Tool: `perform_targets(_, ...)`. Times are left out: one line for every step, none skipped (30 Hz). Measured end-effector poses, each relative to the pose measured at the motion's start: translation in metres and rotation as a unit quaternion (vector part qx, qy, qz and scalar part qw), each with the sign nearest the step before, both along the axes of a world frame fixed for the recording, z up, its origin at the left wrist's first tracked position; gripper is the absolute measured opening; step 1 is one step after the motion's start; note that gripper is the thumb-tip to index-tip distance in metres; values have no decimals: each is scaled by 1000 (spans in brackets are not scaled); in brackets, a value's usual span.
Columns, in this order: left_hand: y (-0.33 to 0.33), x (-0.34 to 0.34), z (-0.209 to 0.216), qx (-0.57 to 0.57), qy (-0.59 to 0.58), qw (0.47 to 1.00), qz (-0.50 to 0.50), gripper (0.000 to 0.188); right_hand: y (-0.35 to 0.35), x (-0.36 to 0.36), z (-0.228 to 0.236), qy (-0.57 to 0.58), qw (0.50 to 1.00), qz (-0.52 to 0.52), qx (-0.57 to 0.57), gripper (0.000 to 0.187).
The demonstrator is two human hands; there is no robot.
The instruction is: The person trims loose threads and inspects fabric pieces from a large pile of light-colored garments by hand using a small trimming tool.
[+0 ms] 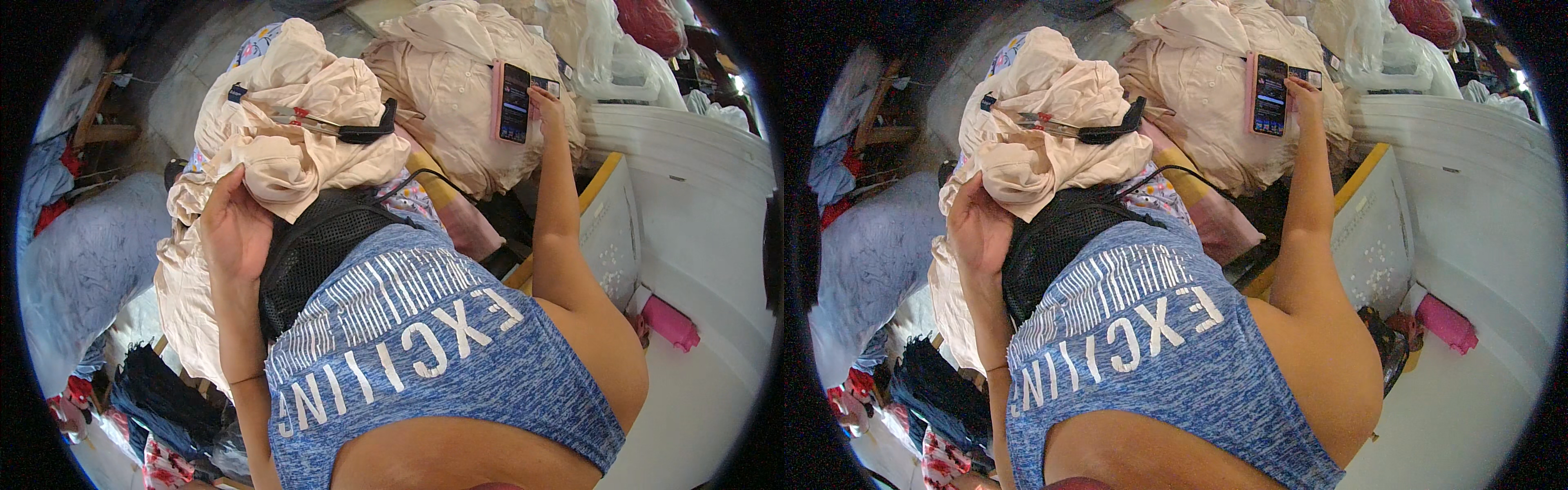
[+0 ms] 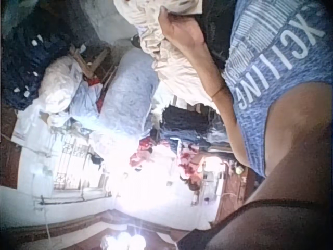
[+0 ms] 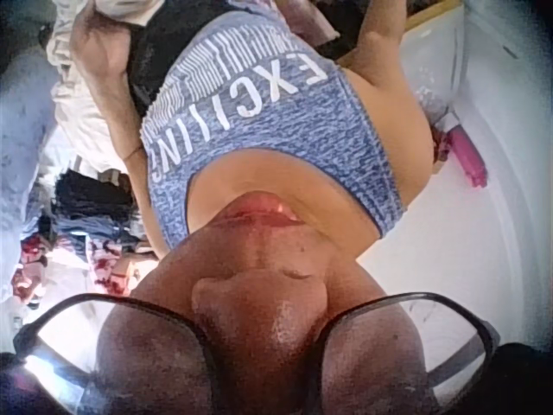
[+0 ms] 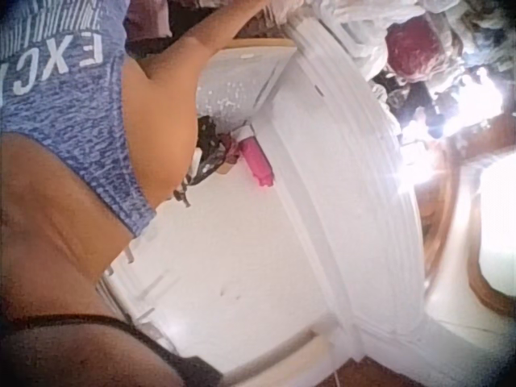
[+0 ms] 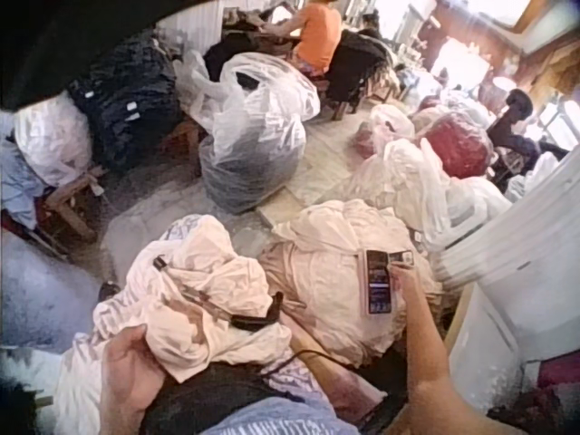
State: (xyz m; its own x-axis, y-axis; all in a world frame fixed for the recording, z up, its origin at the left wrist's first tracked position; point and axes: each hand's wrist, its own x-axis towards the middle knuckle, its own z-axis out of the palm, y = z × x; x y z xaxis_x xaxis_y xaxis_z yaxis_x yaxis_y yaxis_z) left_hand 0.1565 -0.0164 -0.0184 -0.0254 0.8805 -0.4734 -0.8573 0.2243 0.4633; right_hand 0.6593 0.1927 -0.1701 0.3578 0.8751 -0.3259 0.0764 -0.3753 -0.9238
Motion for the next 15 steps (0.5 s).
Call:
perform_targets(0,0,1,0,-2,1000,1,39,0,0,0,13,1000,3,5,18)
perform_targets(-1,0,1,2,-2,1000,0,39,0,-1,1,27,1000,5,10,18)
perform_targets(-1,0,2,3,-2,1000,-1,39,0,-1,1,39,999,9,15,17)
perform_targets(-1,1,2,4,-3,1000,-1,40,0,-1,2,54,998,5,13,16)
perform_targets(-1,1,3,3,-2,1000,1,40,0,-1,4,69,998,3,12,15)
perform_targets(0,2,4,2,-1,1000,1,40,0,0,5,84,996,-1,11,15)
perform_targets(1,2,5,0,-1,1000,2,40,0,3,3,69,998,-3,0,16)
perform_targets(0,2,3,3,-7,1000,0,38,1,7,0,54,998,-5,-10,18)
perform_targets(0,1,2,6,-12,1000,-1,37,2,7,-1,41,999,-6,-20,20)
perform_targets(-1,0,1,9,-17,1000,-2,36,2,7,-2,27,999,-3,-20,20)
perform_targets(-1,-1,0,10,-14,1000,-4,36,2,7,-1,13,1000,0,-20,20)
perform_targets(-1,-1,-1,10,-11,1000,-4,36,3,4,1,-1,1000,5,-20,20)
perform_targets(-1,-2,-2,11,-8,1000,-4,36,2,1,2,0,1000,7,-19,20)
perform_targets(-2,-3,-1,9,-5,1000,-3,36,0,-4,5,2,1000,8,-18,20)
perform_targets(-2,-2,-2,9,-5,1000,-5,36,-1,-4,7,1,1000,7,-16,20)
